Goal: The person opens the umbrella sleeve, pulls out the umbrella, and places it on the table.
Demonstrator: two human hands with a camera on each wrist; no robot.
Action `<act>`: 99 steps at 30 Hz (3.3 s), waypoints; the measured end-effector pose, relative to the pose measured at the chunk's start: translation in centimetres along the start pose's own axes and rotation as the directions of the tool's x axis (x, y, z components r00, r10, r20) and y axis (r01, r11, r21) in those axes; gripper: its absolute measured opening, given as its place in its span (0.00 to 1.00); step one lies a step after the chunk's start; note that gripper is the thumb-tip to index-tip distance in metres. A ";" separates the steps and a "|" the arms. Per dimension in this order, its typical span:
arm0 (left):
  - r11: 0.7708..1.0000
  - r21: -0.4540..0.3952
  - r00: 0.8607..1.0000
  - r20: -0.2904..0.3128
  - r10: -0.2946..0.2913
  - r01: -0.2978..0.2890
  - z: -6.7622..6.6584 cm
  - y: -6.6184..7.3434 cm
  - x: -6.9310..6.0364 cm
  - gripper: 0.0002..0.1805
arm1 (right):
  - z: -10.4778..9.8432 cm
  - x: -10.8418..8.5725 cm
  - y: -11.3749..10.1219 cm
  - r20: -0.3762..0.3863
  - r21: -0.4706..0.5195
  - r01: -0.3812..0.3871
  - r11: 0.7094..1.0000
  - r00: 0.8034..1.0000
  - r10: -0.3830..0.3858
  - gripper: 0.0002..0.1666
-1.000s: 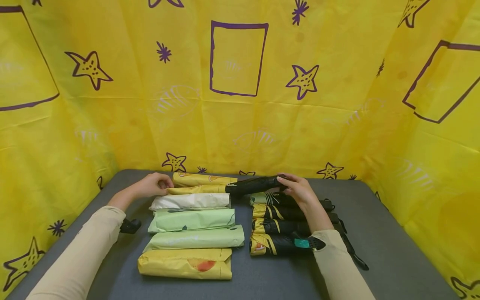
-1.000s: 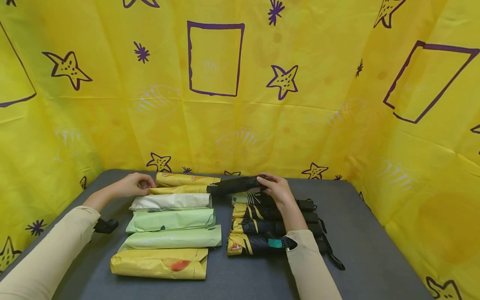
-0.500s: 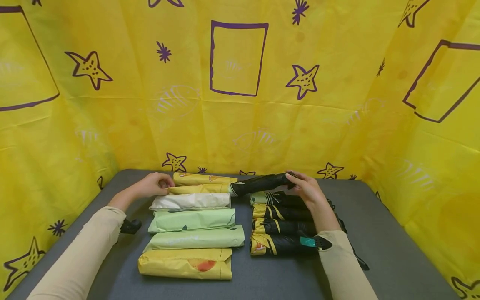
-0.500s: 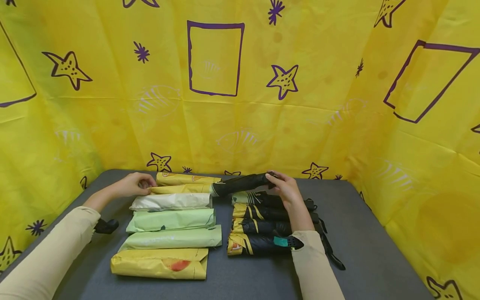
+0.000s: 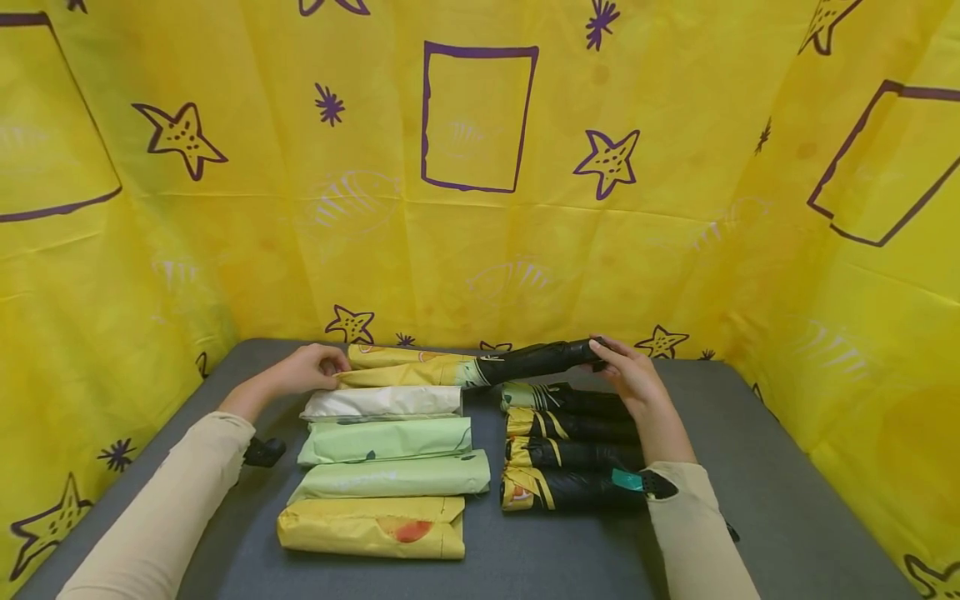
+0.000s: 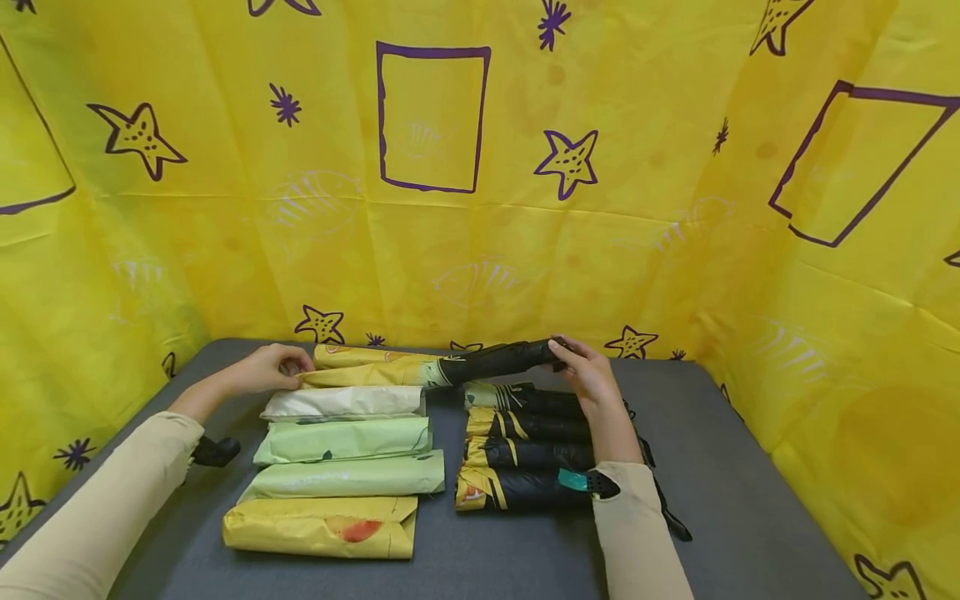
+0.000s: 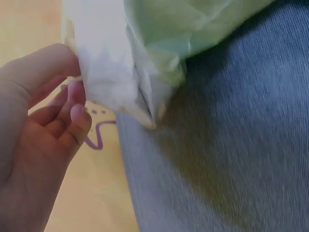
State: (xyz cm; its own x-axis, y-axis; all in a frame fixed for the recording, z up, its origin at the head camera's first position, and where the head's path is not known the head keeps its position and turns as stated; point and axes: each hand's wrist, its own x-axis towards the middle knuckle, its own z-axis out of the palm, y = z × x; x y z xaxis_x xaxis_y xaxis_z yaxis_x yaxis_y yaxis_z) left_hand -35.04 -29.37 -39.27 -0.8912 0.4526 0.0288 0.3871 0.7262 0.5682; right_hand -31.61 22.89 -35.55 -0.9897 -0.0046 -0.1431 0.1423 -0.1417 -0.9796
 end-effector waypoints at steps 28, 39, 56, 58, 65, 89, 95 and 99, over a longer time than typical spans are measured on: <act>1.000 -0.010 1.000 -0.001 0.002 -0.002 -0.1 -0.6 -0.2 0.12 | -4.3 -1.3 -1.6 -0.167 0.279 0.019 0.960 0.986 0.029 0.44; 1.000 -0.023 1.000 0.004 -0.009 0.009 0.0 -0.6 -0.4 0.12 | -6.0 -0.6 -0.4 -0.151 0.021 0.027 0.999 0.988 -0.023 0.44; 1.000 -0.011 1.000 0.001 -0.009 0.009 0.0 -0.7 -0.4 0.12 | -6.4 -0.1 -0.6 -0.145 -0.395 0.040 0.918 0.984 -0.105 0.39; 1.000 -0.010 1.000 0.003 -0.011 0.011 0.0 -0.7 -0.4 0.12 | -6.4 -0.1 -0.6 -0.155 -0.455 0.030 0.890 0.982 -0.112 0.38; 1.000 -0.004 1.000 0.008 -0.018 0.018 0.0 -0.7 -0.6 0.13 | -6.4 0.2 -0.6 -0.143 -0.569 0.023 0.822 0.982 -0.126 0.35; 1.000 -0.020 1.000 0.017 0.000 0.001 0.0 -0.5 -0.7 0.14 | -8.1 1.8 3.6 -0.175 -0.676 -0.074 0.733 0.983 -0.063 0.32; 1.000 -0.015 1.000 0.013 -0.006 0.006 0.0 -0.2 -0.9 0.14 | -8.2 2.3 4.1 -0.191 -0.660 -0.090 0.746 0.980 -0.051 0.35; 1.000 -0.011 1.000 0.008 -0.004 0.004 0.0 -0.2 -1.0 0.14 | -8.2 2.4 4.2 -0.206 -0.670 -0.089 0.737 0.976 -0.070 0.34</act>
State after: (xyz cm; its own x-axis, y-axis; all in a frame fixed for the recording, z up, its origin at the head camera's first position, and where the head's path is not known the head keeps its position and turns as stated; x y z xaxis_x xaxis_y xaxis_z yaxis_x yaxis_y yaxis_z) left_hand -34.19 -29.96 -39.43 -0.8911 0.4534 0.0199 0.3805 0.7223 0.5776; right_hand -33.29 30.40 -41.15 -0.9727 0.2093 -0.1004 0.2033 0.5592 -0.8037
